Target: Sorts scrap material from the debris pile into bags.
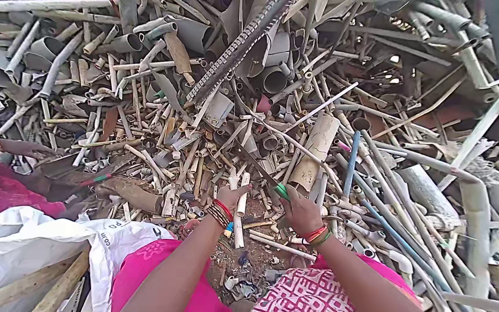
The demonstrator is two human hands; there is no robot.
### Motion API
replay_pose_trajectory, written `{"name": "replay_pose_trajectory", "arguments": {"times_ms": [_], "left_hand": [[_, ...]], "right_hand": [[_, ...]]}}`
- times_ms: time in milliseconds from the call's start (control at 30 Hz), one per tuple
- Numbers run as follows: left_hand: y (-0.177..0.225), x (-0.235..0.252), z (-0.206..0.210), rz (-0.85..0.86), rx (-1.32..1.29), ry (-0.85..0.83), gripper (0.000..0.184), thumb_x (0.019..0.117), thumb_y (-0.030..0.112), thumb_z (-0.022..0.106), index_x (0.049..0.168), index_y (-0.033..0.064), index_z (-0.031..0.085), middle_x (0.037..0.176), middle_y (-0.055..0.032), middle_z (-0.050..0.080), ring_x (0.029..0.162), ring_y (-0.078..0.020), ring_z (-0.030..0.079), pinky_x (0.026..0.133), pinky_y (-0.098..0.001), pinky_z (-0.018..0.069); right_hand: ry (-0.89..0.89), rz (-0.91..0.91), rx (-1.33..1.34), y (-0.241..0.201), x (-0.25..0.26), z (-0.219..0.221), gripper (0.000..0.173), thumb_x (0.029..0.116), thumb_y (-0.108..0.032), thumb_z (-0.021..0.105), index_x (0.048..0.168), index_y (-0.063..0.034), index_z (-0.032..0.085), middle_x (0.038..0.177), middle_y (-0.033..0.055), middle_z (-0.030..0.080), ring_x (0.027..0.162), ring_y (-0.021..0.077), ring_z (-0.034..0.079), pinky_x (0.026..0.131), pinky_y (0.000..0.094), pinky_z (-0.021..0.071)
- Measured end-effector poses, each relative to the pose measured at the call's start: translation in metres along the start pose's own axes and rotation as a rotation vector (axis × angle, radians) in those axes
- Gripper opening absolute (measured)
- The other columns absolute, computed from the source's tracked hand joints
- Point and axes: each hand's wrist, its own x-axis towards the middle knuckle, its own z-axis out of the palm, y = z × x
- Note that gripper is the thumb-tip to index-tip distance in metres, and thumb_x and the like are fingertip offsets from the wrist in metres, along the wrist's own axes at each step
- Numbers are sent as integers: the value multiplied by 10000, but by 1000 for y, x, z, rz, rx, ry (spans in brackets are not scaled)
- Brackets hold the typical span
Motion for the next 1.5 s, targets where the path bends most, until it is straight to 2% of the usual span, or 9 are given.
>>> {"name": "replay_pose_trajectory", "arguments": {"times_ms": [100,167,667,967,1100,1233,1333,1433,1500], "left_hand": [[-5,-2,2,32,-18,-11,392,923,102,757,1215,-81,569,938,-134,655,743,-137,637,705,-287,550],[-12,-1,2,39,-2,-1,371,904,72,769,1185,-80,581,923,-130,662,730,-134,643,693,-282,554],[-8,-4,0,63,-126,-19,207,950,38,698,1088,-60,578,755,-76,651,575,-93,623,554,-227,542],[-3,-3,-2,23,-152,-73,173,1048,93,561,1143,-50,543,765,-77,654,566,-92,619,535,-220,528],[-2,-6,-3,17,-110,-145,209,1051,74,547,1213,-55,517,806,-81,673,609,-95,644,584,-226,550],[20,-17,-11,53,-100,-274,249,1042,35,542,1269,-57,499,880,-74,632,678,-84,633,660,-229,559],[33,-7,-21,140,87,-267,322,1053,88,555,1329,-75,518,1120,-170,631,912,-148,620,853,-298,521],[42,4,-28,210,331,-277,382,1090,158,495,1373,-98,488,1276,-248,604,1094,-231,610,985,-369,473],[38,18,-25,350,436,-313,422,1074,152,526,1385,-129,478,1329,-293,585,1202,-277,601,1062,-394,444]], "right_hand": [[-441,114,-114,-16,8,-6,506,1122,-283,388,1574,-55,379,1291,292,628,1064,479,679,882,593,525],[-557,150,-160,-19,16,-5,525,1133,-288,349,1614,-85,296,1348,301,589,1118,477,659,918,590,512],[-551,147,-111,-19,28,-21,520,1124,-327,385,1587,-94,361,1286,291,630,1141,478,648,938,617,490],[-549,72,-32,-16,33,-22,496,1112,-327,427,1538,-73,436,1196,306,666,1112,495,655,921,633,489],[-570,189,-104,-12,45,-20,524,1120,-353,397,1578,-100,379,1257,289,653,1164,477,644,955,624,485],[-417,185,-23,1,46,-15,485,1102,-298,479,1511,-37,477,1186,349,665,1118,555,640,923,702,464],[-19,106,132,9,35,-2,504,1085,-241,487,1419,137,490,1152,461,612,1078,649,603,918,773,408],[362,-52,270,11,31,15,600,1057,-277,433,1406,210,427,1208,441,591,1057,516,638,970,588,489],[115,-97,136,17,37,18,551,1069,-240,468,1402,198,452,1214,486,572,1111,654,591,952,751,422]]}}
